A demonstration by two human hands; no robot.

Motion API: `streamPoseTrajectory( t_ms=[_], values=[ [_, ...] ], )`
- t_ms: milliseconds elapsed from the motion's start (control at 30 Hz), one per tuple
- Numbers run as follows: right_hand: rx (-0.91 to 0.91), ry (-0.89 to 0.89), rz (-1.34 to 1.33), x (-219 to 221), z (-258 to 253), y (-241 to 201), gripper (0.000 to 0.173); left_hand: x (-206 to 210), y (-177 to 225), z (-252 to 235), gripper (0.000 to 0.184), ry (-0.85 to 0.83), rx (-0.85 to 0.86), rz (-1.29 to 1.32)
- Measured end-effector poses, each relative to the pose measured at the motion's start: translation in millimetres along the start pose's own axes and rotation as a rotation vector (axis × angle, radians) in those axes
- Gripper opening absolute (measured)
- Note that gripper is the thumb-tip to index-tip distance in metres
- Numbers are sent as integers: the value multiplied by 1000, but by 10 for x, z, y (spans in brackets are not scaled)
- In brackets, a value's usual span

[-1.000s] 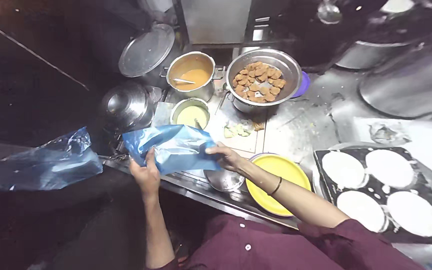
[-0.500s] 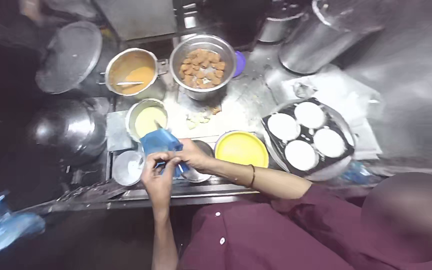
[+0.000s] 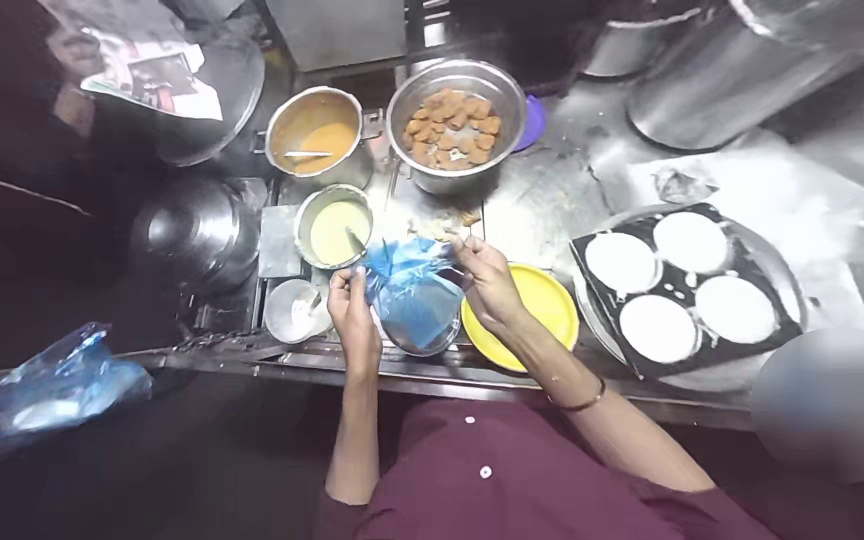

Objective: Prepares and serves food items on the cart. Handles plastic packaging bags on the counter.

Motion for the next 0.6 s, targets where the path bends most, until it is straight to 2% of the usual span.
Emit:
streamPoseTrajectory(
  t_ms=[100, 133, 267, 333, 433, 467, 533, 600],
  values=[
    [-14, 30, 87, -15, 116, 3, 25, 177, -126, 79, 48, -157, -111, -93],
    [-15, 19, 104, 20, 144, 15, 26, 238, -164, 114, 51, -190, -124, -99],
    [-102, -6, 24, 44, 158, -88, 18, 81, -235, 45, 17, -11, -114, 34],
    [-99, -9, -111, 43, 130, -124, 13, -47, -244, -18, 17, 60, -131, 102],
    [-5, 14, -220, 25, 108, 49, 6, -46, -317, 40, 29, 37, -236, 177],
    [11, 40, -201, -2, 104, 94, 5, 5, -329, 84, 30, -26, -265, 187],
    [-8, 110, -80, -72, 87, 97, 7, 146, -270, 187, 38, -280, -275, 161],
    [-101, 102, 115, -100, 81, -1, 13, 259, -150, 334, 66, -580, -282, 131]
  ],
)
Point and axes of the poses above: each hand's wrist, its own z-axis away from the middle knuckle, its own x-axis out of the palm, y = z × x, the point moved 9 cm from there along -z, towards the middle knuckle, and after that the axes turned 4 degrees about -x, right-handed, at the moved point
